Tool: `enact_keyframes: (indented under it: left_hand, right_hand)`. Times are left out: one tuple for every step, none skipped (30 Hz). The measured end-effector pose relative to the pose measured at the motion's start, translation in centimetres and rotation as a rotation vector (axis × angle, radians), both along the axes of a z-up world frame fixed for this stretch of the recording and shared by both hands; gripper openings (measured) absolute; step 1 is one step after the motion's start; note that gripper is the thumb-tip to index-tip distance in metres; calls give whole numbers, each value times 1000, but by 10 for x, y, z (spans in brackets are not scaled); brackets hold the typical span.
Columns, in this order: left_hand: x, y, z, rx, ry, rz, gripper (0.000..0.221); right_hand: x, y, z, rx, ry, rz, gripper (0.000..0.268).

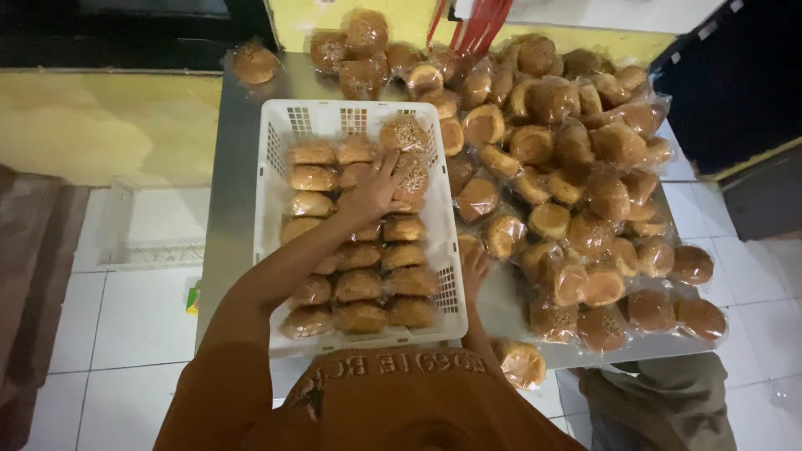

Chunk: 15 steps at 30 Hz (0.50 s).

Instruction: The person arranges packaged buns into a white plastic crate on a metal table by hand.

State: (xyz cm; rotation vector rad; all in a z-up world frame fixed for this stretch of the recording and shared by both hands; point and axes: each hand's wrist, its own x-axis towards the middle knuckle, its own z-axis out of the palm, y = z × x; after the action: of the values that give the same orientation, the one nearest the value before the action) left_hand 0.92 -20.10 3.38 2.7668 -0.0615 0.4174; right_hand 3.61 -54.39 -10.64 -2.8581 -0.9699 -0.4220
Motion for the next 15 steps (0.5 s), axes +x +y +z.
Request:
enact_keyframes:
  left_hand:
    - [-2, -2, 7, 45, 28, 21, 107]
    - [-5, -4, 14, 90, 57, 43, 109]
    - [-9, -7, 13, 90, 55, 49, 109]
    - [-13, -11, 12, 59, -50, 44, 114]
    - [-17, -15, 12, 30, -154, 36, 119]
    - [-20, -19, 14, 31, -156, 40, 119]
    - [-22, -22, 18, 46, -148, 8, 119]
    - [-24, -26, 21, 61, -141, -23, 119]
    - [-36, -31, 33, 61, -143, -18, 119]
    - [-47, -36, 46, 20, -151, -66, 113]
    - [-58, -42, 58, -21, -160, -112, 106]
    - [-63, -47, 62, -21, -164, -104, 106]
    - [-70, -52, 66, -6, -127, -198, 98]
    - [-76, -58, 70, 8, -89, -292, 90]
    - [-80, -65, 78, 6, -89, -286, 90]
  right_hand:
    - [4, 0, -6, -37, -48, -36, 74]
    - [9, 0, -11, -74, -95, -71, 73]
    - [7, -9, -24, -111, -142, -108, 72]
    - [11, -12, -34, -147, -189, -144, 71]
    - [27, -3, -43, -183, -236, -184, 70]
    - [22, -2, -12, -181, -238, -180, 70]
    - [17, 0, 18, 373, 195, -187, 73]
    - [11, 1, 49, 922, 634, -178, 77]
    - [15, -3, 64, 920, 634, -172, 77]
    - [18, -7, 78, 1176, 891, -321, 62]
    - [22, -11, 93, 1422, 1153, -472, 48]
    - [19, -6, 119, 1417, 1155, -464, 48]
    - [15, 1, 145, 1560, 1100, -333, 45]
    - [11, 7, 170, 1697, 1042, -195, 44]
    - [13, 8, 169, 1692, 1046, -193, 44]
